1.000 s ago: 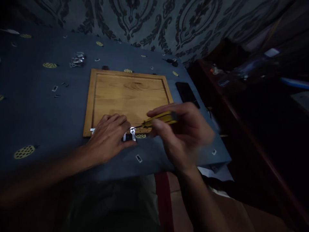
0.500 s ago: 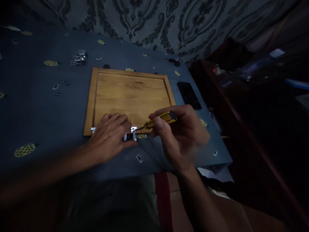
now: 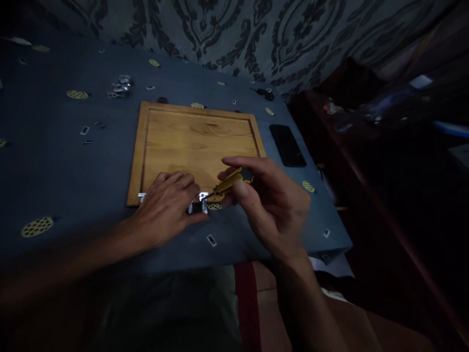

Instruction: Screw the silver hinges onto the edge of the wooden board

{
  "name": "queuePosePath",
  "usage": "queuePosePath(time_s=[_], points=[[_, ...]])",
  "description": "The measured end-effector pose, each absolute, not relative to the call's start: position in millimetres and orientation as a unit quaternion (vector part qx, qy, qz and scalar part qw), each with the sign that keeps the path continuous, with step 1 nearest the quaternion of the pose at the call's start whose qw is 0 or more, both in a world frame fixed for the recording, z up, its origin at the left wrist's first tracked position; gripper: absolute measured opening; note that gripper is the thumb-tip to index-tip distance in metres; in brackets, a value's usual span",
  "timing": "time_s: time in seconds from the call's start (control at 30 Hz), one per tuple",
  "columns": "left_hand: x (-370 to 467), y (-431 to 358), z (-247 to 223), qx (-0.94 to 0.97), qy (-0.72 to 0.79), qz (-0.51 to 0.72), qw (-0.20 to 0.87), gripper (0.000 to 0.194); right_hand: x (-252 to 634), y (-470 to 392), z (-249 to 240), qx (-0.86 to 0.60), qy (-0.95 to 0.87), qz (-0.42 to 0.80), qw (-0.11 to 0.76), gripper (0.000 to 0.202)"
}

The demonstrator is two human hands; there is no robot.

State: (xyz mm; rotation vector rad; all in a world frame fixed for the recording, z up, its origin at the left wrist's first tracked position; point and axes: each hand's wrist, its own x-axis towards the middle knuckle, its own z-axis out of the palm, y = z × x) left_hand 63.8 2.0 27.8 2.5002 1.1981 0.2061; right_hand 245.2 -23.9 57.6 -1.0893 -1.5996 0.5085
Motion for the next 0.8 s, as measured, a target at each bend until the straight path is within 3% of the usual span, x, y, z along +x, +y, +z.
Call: queuePosePath(time_s=[0.13,0.43,0.57,0.8], points=[[62,1,26,0.885,0.421,0.083,0.181,0.034,246,-22,58,-0.445,-0.684,0.196,0.544,0.013],[61,0,22,0.889,0.412,0.099,0.172,0.033,248,-18,28,-0.396,-0.639,0.074,0.656,0.025],[60,0,22,0.890,0.408,0.103,0.174,0.034,251,-14,31,-0.360,-0.610,0.014,0.705,0.016],[61,0,22,0.889,0.412,0.103,0.173,0.033,252,-18,33,-0.386,-0.635,0.049,0.667,0.017]])
